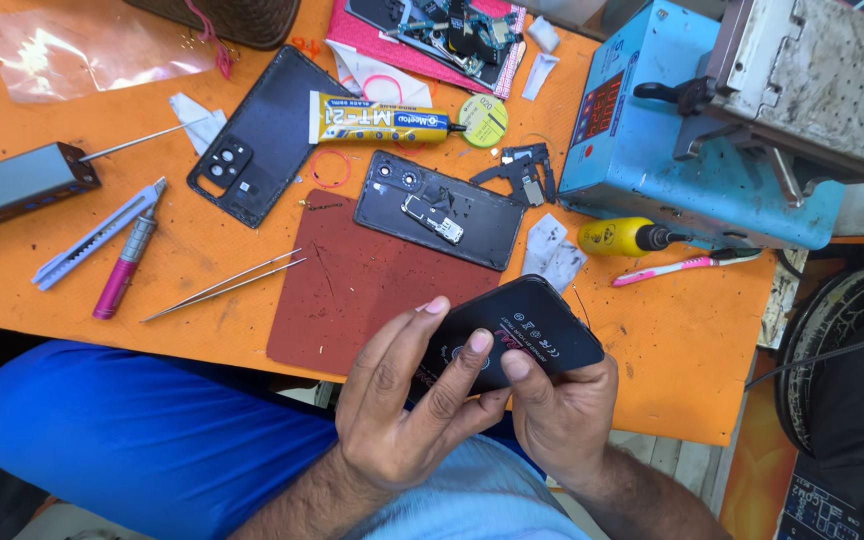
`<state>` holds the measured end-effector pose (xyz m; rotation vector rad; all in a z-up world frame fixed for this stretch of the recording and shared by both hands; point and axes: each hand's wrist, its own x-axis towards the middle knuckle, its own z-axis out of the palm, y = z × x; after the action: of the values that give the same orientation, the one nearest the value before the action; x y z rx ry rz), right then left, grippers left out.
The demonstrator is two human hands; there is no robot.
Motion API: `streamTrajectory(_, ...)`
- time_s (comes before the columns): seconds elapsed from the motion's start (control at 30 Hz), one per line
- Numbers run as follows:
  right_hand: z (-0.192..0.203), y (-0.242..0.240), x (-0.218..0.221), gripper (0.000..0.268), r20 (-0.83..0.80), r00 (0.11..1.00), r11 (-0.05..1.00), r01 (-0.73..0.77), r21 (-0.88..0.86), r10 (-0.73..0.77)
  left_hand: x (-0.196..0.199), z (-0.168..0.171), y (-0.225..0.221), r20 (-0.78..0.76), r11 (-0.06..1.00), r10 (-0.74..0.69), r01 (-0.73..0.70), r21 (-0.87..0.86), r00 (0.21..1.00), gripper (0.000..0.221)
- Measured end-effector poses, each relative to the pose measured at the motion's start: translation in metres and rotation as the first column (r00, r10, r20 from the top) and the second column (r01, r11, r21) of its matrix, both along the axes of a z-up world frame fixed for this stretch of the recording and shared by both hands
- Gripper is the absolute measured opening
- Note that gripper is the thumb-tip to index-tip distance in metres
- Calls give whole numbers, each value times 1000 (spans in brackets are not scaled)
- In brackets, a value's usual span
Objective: The person applies adhesive from a tube to the internal frame of a mobile phone, places a battery and internal components into the frame, and then secures the phone assembly with rubber bands before wiping the surface with a cloth.
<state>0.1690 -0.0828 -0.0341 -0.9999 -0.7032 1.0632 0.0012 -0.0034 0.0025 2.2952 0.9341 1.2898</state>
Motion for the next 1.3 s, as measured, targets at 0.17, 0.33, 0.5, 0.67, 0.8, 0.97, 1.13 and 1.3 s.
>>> streamTrajectory(0.17,9,9,1,17,-35,999,995,29,-95,-33,0,19,2,-56,997,2,-7,-83,998,64)
streamTrajectory(0.33,16,19,16,19,-201,976,991,55,-125,-80,-22,43,10,154,945,0,50,-322,988,75)
streamTrajectory(0.5,31,26,38,20,-365,926,987,44,-154,-98,-41,29,11,533,771,248,168,-614,809,43)
streamTrajectory(0.67,38,22,46,24,-379,924,998,20,-67,-44,-58,27,4,323,665,256,76,-743,911,13)
streamTrajectory(0.8,43,23,41,26,-341,940,1000,-14,-7,11,-42,57,12,345,828,6,189,-529,939,48)
streamTrajectory(0.97,49,22,33,19,-324,946,1000,6,-8,-8,-27,80,16,242,801,-9,152,-579,970,39)
streamTrajectory(1.13,50,20,31,14,-283,958,999,33,-13,-35,-30,78,13,245,753,12,153,-640,969,34)
streamTrajectory(1.3,46,18,32,19,-264,963,998,45,-36,-52,-34,77,14,268,733,17,171,-659,963,31)
